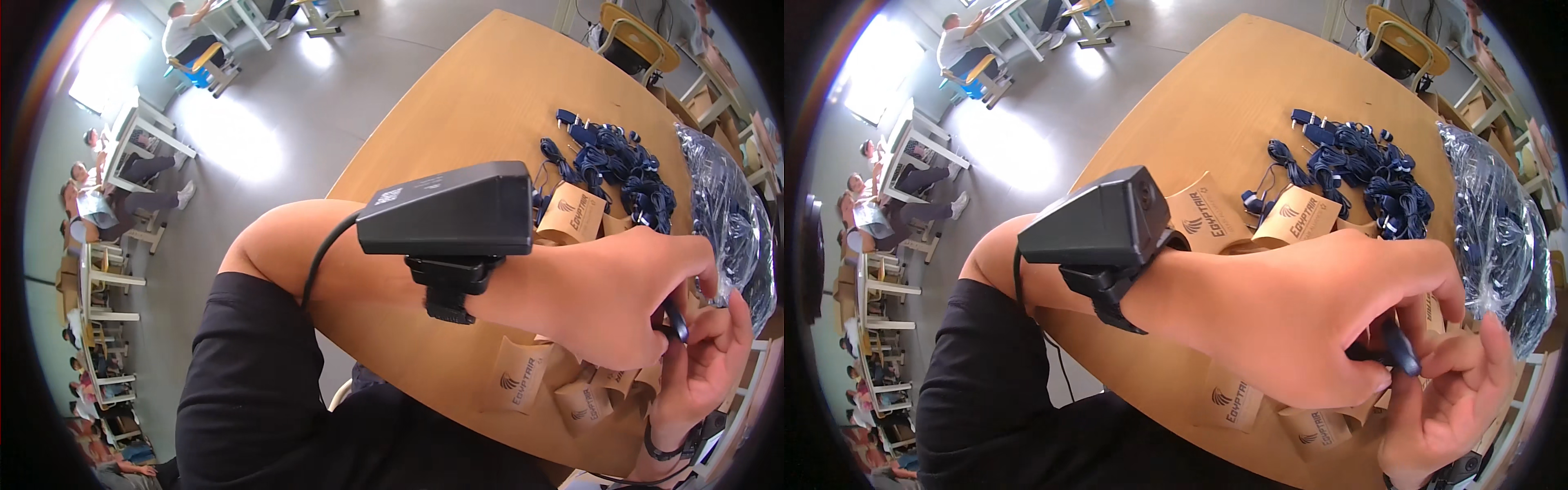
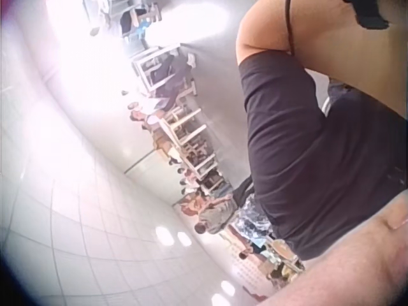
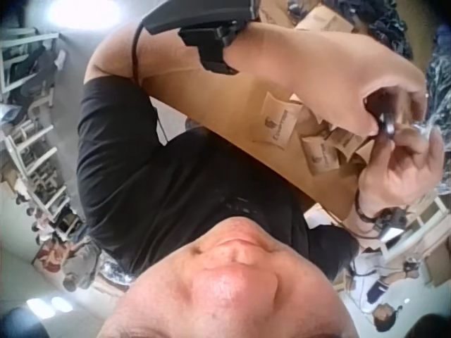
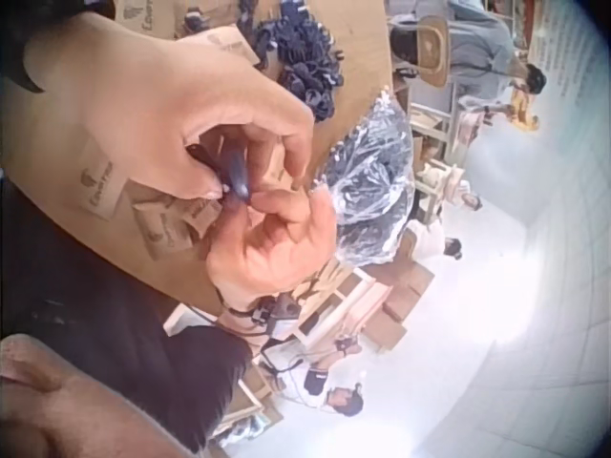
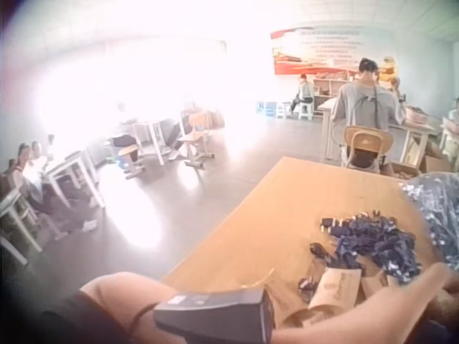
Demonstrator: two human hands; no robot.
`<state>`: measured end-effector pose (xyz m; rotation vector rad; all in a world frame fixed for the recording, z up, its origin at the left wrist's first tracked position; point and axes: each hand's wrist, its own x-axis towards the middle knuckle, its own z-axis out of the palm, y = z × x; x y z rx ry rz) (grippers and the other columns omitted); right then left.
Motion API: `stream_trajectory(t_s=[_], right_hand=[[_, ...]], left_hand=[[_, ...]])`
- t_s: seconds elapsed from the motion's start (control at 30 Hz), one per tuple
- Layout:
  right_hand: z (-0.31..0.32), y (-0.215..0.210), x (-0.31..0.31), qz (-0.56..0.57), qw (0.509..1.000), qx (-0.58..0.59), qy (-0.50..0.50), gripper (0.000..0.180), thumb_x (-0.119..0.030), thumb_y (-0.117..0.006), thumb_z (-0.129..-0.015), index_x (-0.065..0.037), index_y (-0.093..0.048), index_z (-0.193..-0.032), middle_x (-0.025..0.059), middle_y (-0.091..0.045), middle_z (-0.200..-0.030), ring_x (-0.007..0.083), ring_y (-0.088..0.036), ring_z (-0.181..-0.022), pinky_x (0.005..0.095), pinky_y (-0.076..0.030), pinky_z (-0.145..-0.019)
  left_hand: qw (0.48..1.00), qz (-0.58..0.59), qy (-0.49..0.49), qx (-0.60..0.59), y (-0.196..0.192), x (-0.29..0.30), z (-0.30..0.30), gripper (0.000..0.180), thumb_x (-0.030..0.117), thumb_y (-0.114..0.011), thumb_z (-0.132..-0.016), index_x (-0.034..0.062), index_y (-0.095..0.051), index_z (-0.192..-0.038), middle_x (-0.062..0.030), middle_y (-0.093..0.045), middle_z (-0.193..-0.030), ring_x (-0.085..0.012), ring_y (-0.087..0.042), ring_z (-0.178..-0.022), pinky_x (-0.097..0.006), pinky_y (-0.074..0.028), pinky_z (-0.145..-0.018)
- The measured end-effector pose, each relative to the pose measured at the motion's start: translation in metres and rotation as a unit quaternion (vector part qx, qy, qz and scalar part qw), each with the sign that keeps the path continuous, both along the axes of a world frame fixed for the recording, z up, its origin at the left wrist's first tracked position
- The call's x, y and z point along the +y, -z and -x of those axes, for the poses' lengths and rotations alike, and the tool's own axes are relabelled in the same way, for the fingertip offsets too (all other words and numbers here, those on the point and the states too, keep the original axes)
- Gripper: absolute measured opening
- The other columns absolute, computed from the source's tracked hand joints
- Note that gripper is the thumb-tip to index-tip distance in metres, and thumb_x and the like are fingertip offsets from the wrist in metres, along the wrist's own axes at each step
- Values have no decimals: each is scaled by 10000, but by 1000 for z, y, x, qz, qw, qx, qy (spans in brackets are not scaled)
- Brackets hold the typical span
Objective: Packaging blue earphones into small cardboard boxes.
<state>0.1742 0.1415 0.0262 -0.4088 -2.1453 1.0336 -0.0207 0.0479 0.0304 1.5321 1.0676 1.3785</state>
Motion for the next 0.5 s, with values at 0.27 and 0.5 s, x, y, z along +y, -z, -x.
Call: stream_trajectory(t_s=[0.27, 0.5], right_hand=[[-6, -3, 15, -118, 992, -18, -30, 432, 89, -512, -825, 71, -474, -1254, 126, -495, -953, 232, -527, -850, 361, -469, -799], [20, -14, 9, -233, 971, -44, -37, 414, 53, -678, -523, -53, -636, -921, 101, -627, -834, 265, -601, -693, 327, -474, -611]], left_hand=[[994, 45, -84, -46, -7, -3, -4, 365, 7, -601, -754, -44, -489, -1097, -200, -635, -920, -328, -636, -837, -375, -503, -722], [987, -27, -113, 112, 12, -2, -8, 514, 7, -724, -771, 39, -464, -1213, -74, -586, -1035, -167, -665, -909, -271, -482, -740]])
